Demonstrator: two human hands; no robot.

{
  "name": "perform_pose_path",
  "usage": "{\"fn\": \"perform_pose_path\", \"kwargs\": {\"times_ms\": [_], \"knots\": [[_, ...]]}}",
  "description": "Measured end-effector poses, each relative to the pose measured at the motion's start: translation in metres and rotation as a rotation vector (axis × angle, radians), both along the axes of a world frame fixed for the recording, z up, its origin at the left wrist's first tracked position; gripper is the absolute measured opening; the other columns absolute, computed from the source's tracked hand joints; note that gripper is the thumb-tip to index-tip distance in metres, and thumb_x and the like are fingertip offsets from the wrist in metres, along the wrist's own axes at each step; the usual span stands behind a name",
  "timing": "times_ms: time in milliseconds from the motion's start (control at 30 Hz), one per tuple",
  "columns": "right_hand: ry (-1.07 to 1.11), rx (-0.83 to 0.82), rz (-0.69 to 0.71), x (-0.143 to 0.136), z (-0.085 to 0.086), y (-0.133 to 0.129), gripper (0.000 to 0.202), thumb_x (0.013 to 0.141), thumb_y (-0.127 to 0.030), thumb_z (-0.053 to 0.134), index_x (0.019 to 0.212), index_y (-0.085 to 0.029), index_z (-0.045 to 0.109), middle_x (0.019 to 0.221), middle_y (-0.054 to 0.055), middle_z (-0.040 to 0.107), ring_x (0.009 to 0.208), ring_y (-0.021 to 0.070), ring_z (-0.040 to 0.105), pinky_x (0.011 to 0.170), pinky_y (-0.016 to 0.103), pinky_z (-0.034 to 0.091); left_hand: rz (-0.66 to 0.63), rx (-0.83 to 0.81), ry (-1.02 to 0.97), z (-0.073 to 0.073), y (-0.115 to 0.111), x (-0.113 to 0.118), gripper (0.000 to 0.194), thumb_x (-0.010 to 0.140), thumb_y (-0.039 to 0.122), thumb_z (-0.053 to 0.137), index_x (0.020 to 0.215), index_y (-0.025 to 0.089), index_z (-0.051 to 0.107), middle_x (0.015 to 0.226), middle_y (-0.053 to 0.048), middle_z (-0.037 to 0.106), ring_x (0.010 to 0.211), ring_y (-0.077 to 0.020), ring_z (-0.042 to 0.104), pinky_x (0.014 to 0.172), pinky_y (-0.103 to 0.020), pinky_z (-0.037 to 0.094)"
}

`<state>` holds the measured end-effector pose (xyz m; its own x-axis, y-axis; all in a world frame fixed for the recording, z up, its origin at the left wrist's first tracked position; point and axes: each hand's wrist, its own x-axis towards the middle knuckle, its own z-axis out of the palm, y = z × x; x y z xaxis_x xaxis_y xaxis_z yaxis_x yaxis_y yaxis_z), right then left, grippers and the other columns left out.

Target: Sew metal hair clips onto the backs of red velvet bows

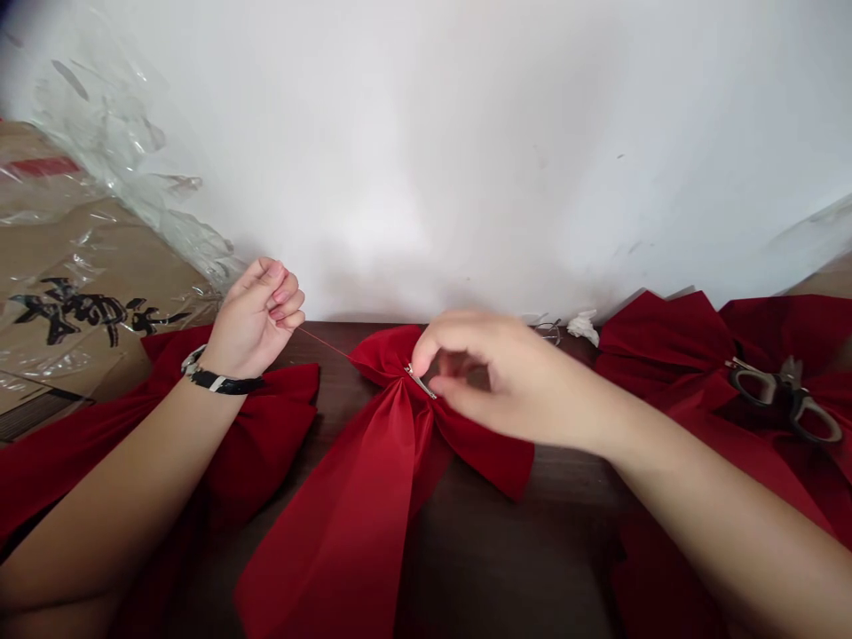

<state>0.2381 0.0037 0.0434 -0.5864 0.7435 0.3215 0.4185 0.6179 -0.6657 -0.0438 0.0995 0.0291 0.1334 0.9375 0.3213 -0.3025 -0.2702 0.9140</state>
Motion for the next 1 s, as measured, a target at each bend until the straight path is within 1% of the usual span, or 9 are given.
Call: {"fn": "perform_pose_path", "kwargs": {"times_ms": [167, 233, 333, 433, 533, 667, 733, 867, 1000], "knots": [[0.003, 0.051, 0.249, -0.022, -0.005, -0.026, 0.035, 0.077, 0.007, 0.046, 0.098, -0.019, 0.057, 0.103, 0.004, 0.06, 0.094, 0.0129, 0.059, 0.081, 0.023, 0.049, -0.115, 0.107, 0.109, 0.01, -0.028, 0.012, 0.025, 0.085, 0.027, 0.064, 0.074, 0.019, 0.043, 0.06, 0.006, 0.048, 0.044, -0.0031, 0.031, 0.041, -0.014, 0.025], [0.06, 0.044, 0.277, -0.024, -0.008, -0.028, 0.039, 0.073, 0.01, 0.044, 0.098, -0.019, 0.055, 0.101, 0.004, 0.06, 0.094, 0.0134, 0.058, 0.08, 0.024, 0.049, -0.259, 0.124, 0.254, 0.012, -0.042, 0.017, 0.023, 0.087, 0.029, 0.062, 0.075, 0.018, 0.046, 0.078, 0.001, 0.062, 0.045, -0.0021, 0.032, 0.043, -0.017, 0.028], [0.175, 0.096, 0.255, -0.022, -0.01, -0.027, 0.04, 0.069, 0.011, 0.041, 0.093, -0.019, 0.052, 0.095, 0.003, 0.059, 0.092, 0.0141, 0.058, 0.08, 0.027, 0.05, -0.549, 0.046, 0.502, 0.012, -0.06, 0.024, 0.02, 0.09, 0.027, 0.057, 0.076, 0.016, 0.049, 0.105, -0.007, 0.063, 0.051, -0.0021, 0.034, 0.046, -0.019, 0.029], [0.231, 0.094, 0.246, -0.02, -0.01, -0.023, 0.04, 0.068, 0.011, 0.039, 0.091, -0.019, 0.05, 0.094, 0.003, 0.058, 0.09, 0.0145, 0.058, 0.077, 0.028, 0.05, -0.774, -0.043, 0.582, 0.009, -0.069, 0.03, 0.017, 0.091, 0.026, 0.056, 0.079, 0.016, 0.05, 0.081, -0.001, 0.058, 0.053, -0.0041, 0.034, 0.047, -0.019, 0.027], [0.307, 0.002, 0.282, -0.02, -0.011, -0.02, 0.038, 0.07, 0.011, 0.038, 0.091, -0.018, 0.049, 0.094, 0.004, 0.055, 0.088, 0.0132, 0.058, 0.074, 0.027, 0.052, -0.874, -0.113, 0.512, 0.004, -0.07, 0.035, 0.016, 0.092, 0.028, 0.055, 0.083, 0.017, 0.048, 0.065, 0.006, 0.044, 0.052, -0.005, 0.035, 0.048, -0.02, 0.028], [0.416, -0.107, 0.329, -0.021, -0.014, -0.015, 0.037, 0.074, 0.011, 0.037, 0.094, -0.019, 0.049, 0.095, 0.003, 0.055, 0.087, 0.0108, 0.059, 0.076, 0.025, 0.053, -0.809, -0.14, 0.469, 0.001, -0.068, 0.039, 0.019, 0.091, 0.028, 0.056, 0.079, 0.016, 0.047, 0.07, 0.001, 0.054, 0.058, -0.0068, 0.04, 0.052, -0.021, 0.03], [0.373, -0.069, 0.256, -0.021, -0.017, -0.009, 0.034, 0.076, 0.008, 0.039, 0.095, -0.019, 0.05, 0.095, 0.003, 0.055, 0.086, 0.0108, 0.059, 0.076, 0.025, 0.053, -0.726, -0.135, 0.465, 0.001, -0.068, 0.038, 0.02, 0.091, 0.028, 0.057, 0.078, 0.015, 0.048, 0.067, 0.001, 0.053, 0.058, -0.0067, 0.04, 0.051, -0.021, 0.029], [0.04, 0.019, -0.021, -0.02, -0.034, 0.01, 0.027, 0.079, -0.005, 0.051, 0.102, -0.019, 0.053, 0.099, 0.004, 0.059, 0.087, 0.014, 0.058, 0.079, 0.029, 0.049, -0.608, -0.119, 0.336, 0.01, -0.068, 0.028, 0.022, 0.091, 0.028, 0.057, 0.075, 0.018, 0.045, 0.061, 0.004, 0.045, 0.052, -0.0061, 0.035, 0.046, -0.019, 0.023], [-0.248, -0.263, 0.04, -0.02, -0.058, 0.026, 0.044, 0.081, -0.019, 0.057, 0.124, -0.021, 0.047, 0.108, 0.006, 0.061, 0.088, 0.0159, 0.059, 0.075, 0.028, 0.049, -0.451, -0.026, 0.225, 0.025, -0.07, 0.018, 0.025, 0.085, 0.03, 0.066, 0.073, 0.019, 0.047, 0.054, 0.005, 0.041, 0.046, -0.0061, 0.032, 0.043, -0.019, 0.024]]}}
